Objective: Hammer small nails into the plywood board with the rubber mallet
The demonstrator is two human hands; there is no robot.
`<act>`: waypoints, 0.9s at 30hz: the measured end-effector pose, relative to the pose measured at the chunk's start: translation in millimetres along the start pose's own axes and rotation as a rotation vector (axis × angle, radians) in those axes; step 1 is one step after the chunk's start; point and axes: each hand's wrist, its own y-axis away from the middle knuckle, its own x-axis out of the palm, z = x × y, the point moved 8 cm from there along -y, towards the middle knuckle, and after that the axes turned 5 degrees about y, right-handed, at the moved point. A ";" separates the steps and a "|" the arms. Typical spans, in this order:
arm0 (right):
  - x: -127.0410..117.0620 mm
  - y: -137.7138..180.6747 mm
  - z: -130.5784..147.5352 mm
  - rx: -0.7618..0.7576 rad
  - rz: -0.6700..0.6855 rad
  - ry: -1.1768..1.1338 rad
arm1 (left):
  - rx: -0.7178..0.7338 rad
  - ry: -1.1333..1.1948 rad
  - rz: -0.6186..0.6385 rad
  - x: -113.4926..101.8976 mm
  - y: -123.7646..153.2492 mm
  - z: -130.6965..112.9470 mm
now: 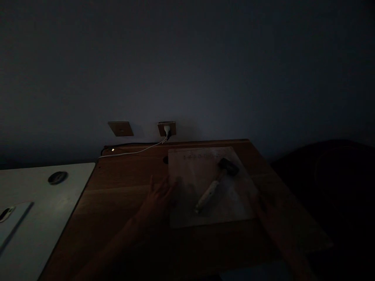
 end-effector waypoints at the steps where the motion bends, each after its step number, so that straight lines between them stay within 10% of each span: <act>1: 0.4 6.5 22.4 -0.015 0.020 -0.005 | -0.033 -0.003 -0.006 -2.8 17.6 15.5; 5: -5.7 30.9 92.9 -0.089 0.055 -0.049 | -0.048 -0.035 -0.026 -16.0 86.5 52.4; 10: -15.3 15.2 112.6 -0.033 0.083 -0.129 | -0.163 0.071 -0.049 -37.4 120.0 74.9; 19: -5.8 -167.4 207.7 -0.184 0.361 -0.315 | -0.352 0.326 -0.155 -41.7 -14.1 134.7; 27: 8.7 -136.2 236.2 -0.277 0.492 -0.347 | -0.308 0.396 -0.137 -31.2 -30.4 140.9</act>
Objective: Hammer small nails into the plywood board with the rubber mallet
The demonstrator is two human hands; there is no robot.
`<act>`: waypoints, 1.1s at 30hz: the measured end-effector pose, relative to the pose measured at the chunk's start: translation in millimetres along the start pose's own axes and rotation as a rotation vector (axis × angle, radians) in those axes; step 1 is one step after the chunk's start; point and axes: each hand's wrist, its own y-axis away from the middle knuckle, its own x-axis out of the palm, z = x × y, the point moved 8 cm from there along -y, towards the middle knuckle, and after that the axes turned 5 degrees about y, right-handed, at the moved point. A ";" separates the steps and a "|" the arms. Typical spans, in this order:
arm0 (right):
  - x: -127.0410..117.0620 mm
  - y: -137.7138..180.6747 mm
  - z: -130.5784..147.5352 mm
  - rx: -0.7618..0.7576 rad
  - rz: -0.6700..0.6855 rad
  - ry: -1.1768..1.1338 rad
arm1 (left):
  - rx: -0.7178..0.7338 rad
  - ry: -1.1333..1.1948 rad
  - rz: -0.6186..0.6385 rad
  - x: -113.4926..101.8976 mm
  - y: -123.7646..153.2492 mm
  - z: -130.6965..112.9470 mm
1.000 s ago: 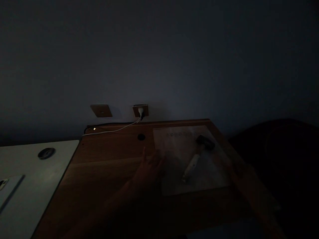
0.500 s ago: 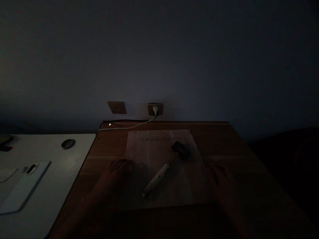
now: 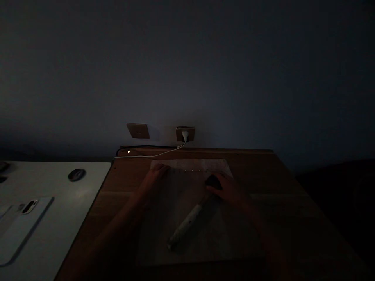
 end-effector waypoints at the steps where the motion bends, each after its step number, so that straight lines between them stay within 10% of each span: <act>1: 3.5 6.3 -1.8 0.004 0.006 -0.010 | 0.005 0.001 -0.002 -0.2 0.4 -0.7; 10: -14.5 10.7 -33.8 0.062 0.023 0.054 | 0.021 0.030 -0.031 -2.5 -5.2 -0.5; 20: -11.4 -61.8 -4.8 0.001 0.070 0.319 | 0.023 0.047 0.046 -4.5 -21.9 -17.6; 33: 0.1 -59.3 26.7 -0.104 0.100 0.276 | 0.003 0.136 0.015 0.8 -32.4 -22.6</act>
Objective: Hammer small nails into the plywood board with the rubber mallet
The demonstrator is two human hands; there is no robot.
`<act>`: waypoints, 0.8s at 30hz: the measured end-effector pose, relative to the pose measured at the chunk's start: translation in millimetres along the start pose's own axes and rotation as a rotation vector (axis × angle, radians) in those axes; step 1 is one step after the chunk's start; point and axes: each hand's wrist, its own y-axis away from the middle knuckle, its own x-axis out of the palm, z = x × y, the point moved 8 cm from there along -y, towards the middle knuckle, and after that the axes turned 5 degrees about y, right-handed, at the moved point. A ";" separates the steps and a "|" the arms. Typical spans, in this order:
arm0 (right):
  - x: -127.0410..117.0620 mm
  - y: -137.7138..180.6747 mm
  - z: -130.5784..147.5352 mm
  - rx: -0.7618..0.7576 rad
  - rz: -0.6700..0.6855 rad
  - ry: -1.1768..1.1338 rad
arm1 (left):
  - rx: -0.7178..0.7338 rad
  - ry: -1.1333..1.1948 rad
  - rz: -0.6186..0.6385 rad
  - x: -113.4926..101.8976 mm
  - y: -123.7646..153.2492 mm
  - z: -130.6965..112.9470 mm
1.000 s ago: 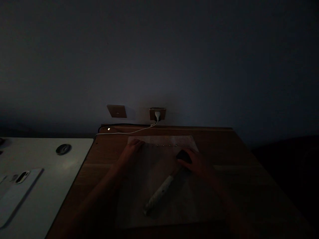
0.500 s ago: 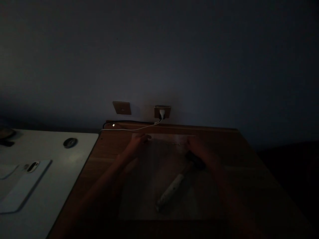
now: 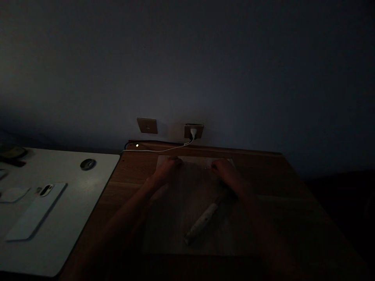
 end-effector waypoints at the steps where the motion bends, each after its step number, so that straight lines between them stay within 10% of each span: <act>1: -2.0 0.9 1.5 -0.004 -0.007 -0.006 | -0.056 0.080 -0.074 -6.4 -1.1 2.3; 8: -14.0 -1.3 22.3 -0.082 -0.036 -0.066 | -0.431 0.866 -0.279 3.1 -1.0 24.8; 24: -7.6 -14.9 52.2 -0.163 -0.060 -0.175 | -0.223 0.065 0.012 24.0 0.3 -5.8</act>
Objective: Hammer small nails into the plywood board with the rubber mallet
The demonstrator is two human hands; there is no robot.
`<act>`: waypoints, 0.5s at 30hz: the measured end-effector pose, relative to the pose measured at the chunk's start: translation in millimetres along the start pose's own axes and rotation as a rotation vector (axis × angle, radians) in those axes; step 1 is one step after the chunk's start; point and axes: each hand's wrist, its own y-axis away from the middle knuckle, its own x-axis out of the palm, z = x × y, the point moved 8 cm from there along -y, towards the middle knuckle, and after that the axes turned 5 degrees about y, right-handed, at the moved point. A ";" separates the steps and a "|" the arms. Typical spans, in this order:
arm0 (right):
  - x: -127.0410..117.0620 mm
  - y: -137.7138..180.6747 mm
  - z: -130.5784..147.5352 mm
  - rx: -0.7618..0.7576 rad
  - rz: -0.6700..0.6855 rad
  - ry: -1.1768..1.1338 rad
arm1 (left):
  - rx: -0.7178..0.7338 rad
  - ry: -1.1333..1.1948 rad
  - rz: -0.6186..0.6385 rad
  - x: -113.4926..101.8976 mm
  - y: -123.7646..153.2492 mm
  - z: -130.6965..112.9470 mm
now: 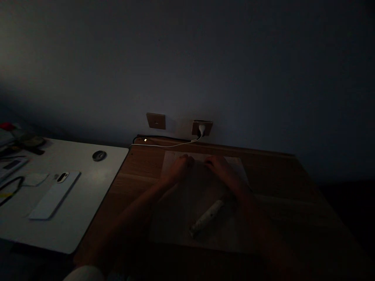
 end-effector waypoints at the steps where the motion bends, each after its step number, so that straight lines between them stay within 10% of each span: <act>1: 1.8 -0.4 0.6 0.001 -0.005 -0.011 | 0.023 -0.058 0.020 0.8 0.2 -2.6; 5: 5.2 -0.1 3.1 -0.007 -0.032 -0.059 | 0.133 -0.308 0.125 2.3 -1.5 -10.2; 15: -20.4 11.0 -19.2 -0.008 -0.200 -0.296 | -0.091 0.160 -0.125 -9.7 -18.0 10.9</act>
